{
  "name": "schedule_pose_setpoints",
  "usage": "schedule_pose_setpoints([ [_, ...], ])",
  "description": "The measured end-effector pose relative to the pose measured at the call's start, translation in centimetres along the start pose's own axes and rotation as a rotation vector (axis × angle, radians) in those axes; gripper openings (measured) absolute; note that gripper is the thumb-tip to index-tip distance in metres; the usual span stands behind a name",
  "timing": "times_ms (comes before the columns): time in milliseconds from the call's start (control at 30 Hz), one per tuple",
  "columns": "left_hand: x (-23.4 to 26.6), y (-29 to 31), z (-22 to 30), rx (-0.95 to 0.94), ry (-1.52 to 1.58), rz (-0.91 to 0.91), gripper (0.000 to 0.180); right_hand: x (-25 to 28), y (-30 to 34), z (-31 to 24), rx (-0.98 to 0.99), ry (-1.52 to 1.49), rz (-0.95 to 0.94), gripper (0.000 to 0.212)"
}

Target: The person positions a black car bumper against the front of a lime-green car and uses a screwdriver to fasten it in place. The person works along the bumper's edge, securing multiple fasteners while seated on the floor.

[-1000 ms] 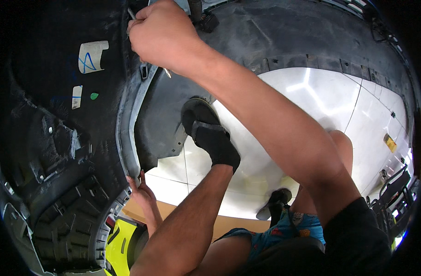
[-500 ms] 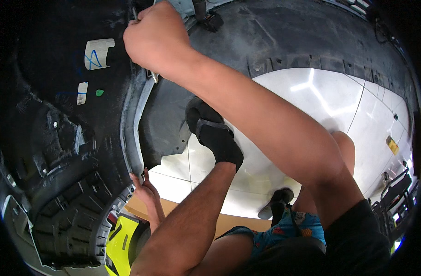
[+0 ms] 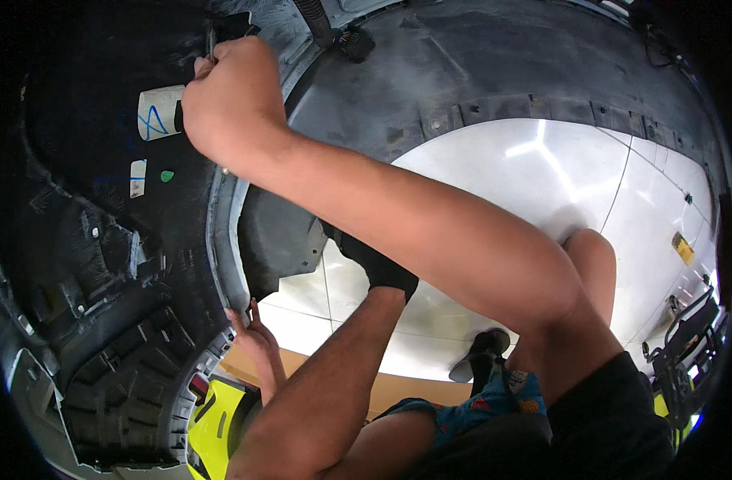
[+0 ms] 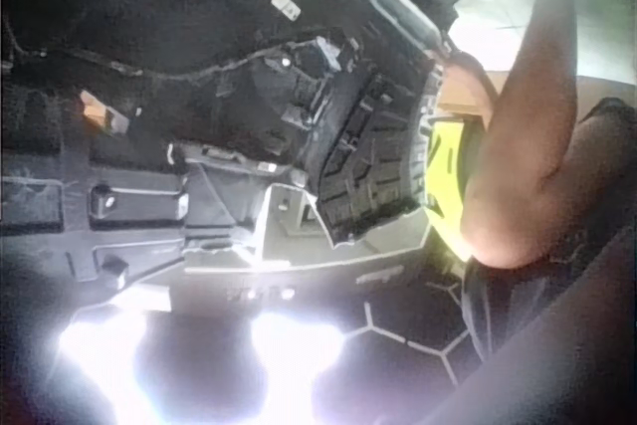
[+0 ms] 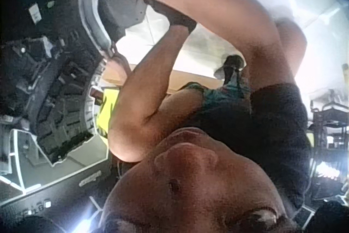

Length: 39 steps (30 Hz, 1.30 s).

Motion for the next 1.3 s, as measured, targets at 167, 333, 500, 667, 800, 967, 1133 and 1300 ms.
schedule_pose_setpoints([
  [167,-0.1,0.5,0.3,-0.029,-0.022,0.025,0.045,-1.1,0.3,0.0,-0.068,-0.129,0.085,0.017],
  [333,0.4,-0.3,0.1,-0.002,0.000,0.015,0.046,-3.0,-0.2,-0.1,-0.243,-0.468,0.147,0.018],
  [500,0.0,0.3,0.5,-0.022,0.019,0.029,0.046,0.9,-0.8,1.3,0.038,0.041,0.061,0.019],
  [667,-0.8,0.3,0.5,-0.014,0.008,0.021,0.047,0.8,-2.3,1.7,-0.006,0.106,-0.067,0.020],
  [800,-0.2,0.3,0.5,-0.002,0.003,0.043,0.048,-0.7,0.0,-0.5,-0.452,-0.611,-0.128,0.015],
  [967,-1.0,0.9,0.9,-0.038,-0.011,0.029,0.049,-2.1,0.6,-2.5,-0.628,-0.862,-0.059,0.015],
  [1133,-0.5,0.5,0.7,-0.032,-0.047,0.026,0.050,-3.3,1.3,-3.3,-0.623,-1.017,0.051,0.013],
  [1300,-0.9,1.0,0.6,-0.023,-0.020,0.046,0.049,-3.8,-0.9,-2.3,-0.655,-1.083,0.052,0.010],
])
Point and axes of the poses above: each hand's wrist, its own y-axis away from the middle knuckle, its own x-axis out of the back of the hand, z = x × y, the point moved 4 cm from there along -y, towards the middle knuckle, and after that the axes turned 12 degrees about y, right-handed, at the moved point
